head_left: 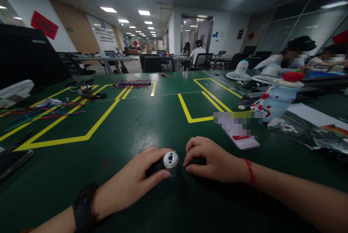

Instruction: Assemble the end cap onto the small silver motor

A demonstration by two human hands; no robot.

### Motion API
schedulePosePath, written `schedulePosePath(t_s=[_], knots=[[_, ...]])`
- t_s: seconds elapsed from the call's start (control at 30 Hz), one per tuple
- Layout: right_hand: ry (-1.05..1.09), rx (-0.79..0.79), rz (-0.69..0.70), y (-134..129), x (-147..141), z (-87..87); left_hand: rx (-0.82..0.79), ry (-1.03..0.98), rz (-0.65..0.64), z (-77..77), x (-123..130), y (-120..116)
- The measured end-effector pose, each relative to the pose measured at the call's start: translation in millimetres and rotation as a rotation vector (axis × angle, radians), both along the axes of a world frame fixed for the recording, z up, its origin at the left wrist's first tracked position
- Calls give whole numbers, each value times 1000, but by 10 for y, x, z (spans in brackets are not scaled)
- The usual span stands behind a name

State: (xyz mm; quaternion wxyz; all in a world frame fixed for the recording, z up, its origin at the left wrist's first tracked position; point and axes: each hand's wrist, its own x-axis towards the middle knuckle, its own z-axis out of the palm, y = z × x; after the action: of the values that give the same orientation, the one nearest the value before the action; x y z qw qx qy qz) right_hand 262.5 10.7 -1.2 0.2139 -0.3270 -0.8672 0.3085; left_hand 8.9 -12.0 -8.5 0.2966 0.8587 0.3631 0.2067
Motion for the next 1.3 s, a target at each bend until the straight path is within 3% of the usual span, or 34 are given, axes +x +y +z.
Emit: schedulePosePath(t_s=[0.2,0.5,0.57,0.67,0.77,1.13,1.3], knots=[[298,57,-157,-14,-233,90,-16,-5,2,16,28,11],[233,82,-123,-129,-321,148,-23,-11,2,22,57,0],[284,14,-209,-92,-263,125,-22,-11,6,34,49,0],[366,-211,-384,29,-138,47,-15,-11,10,47,32,1],[417,-393,-465,139,-34,-47,-14,-9,15,41,17,-1],[343,-377,-417,129,-31,-57,-32,-16,10,36,8,-5],[233,-200,-270,56,-164,31,-36,-14,8,66,39,-9]])
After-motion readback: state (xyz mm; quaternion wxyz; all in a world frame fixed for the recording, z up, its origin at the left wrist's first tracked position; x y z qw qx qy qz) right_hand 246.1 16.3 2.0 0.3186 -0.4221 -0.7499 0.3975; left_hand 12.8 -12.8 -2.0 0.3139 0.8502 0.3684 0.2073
